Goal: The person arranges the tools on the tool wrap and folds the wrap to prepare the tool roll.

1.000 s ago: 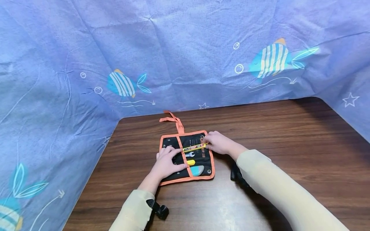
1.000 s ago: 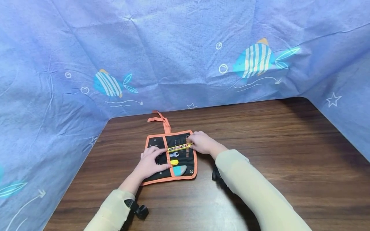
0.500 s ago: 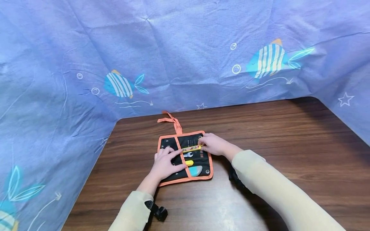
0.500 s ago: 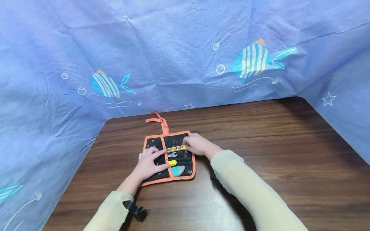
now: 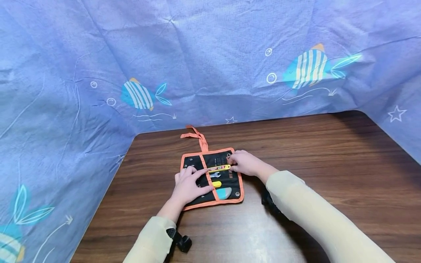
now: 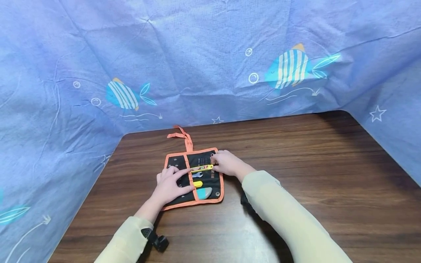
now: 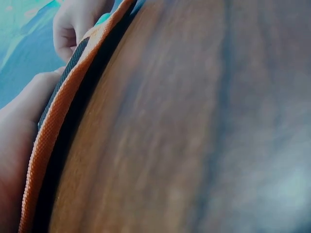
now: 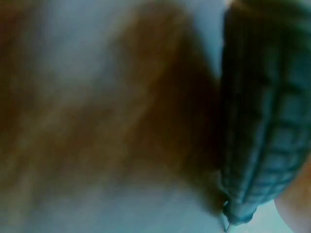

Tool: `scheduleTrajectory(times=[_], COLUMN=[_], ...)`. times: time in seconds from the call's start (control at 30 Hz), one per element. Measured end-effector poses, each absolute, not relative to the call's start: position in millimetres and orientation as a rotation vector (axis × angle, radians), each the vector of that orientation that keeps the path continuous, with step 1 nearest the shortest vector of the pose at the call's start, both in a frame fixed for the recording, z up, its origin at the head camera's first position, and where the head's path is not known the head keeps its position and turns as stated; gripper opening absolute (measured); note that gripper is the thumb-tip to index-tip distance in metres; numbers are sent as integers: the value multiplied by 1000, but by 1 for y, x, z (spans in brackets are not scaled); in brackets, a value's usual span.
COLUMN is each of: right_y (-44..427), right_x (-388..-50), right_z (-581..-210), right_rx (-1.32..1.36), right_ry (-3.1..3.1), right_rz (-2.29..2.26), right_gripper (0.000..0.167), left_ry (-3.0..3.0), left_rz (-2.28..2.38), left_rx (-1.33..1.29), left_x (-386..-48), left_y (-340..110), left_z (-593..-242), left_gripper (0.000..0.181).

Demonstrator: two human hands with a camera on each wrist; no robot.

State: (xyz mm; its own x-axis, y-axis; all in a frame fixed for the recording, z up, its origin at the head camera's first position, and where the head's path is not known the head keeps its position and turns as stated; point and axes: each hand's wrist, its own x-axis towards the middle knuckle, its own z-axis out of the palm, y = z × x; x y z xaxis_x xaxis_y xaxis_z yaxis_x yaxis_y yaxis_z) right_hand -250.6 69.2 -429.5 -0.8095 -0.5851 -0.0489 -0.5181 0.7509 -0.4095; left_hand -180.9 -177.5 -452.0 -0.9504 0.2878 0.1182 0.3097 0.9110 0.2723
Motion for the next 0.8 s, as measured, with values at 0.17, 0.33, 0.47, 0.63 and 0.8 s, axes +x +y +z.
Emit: scheduleTrajectory(times=[0.17,0.33,0.47,0.63,0.8], right_y=[67,62,58,52,46], right_x=[-250,-251,-252,-253,-253], right_z=[-428,-427,-428,-430,-430], right_rx=[-901,-914,-963,-976,-972], right_ry=[2776,2782,2783,2777,2761], right_rz=[-568,-526,-515,-518,-521], right_gripper=[8,7,9,10,10], left_ry=[-2991,-2994,-3002,-3017,-3016], left_rz=[-470,-558,-611,-621,-625], left_rx=[-474,-521,-558,-575,-577], left_x=[-180,-182,-184,-185,-185], left_y=[-177,-179,-179,-180,-182], left_z=[-453,-454,-453,-452,-452], left_gripper=[70,71,71,72,72])
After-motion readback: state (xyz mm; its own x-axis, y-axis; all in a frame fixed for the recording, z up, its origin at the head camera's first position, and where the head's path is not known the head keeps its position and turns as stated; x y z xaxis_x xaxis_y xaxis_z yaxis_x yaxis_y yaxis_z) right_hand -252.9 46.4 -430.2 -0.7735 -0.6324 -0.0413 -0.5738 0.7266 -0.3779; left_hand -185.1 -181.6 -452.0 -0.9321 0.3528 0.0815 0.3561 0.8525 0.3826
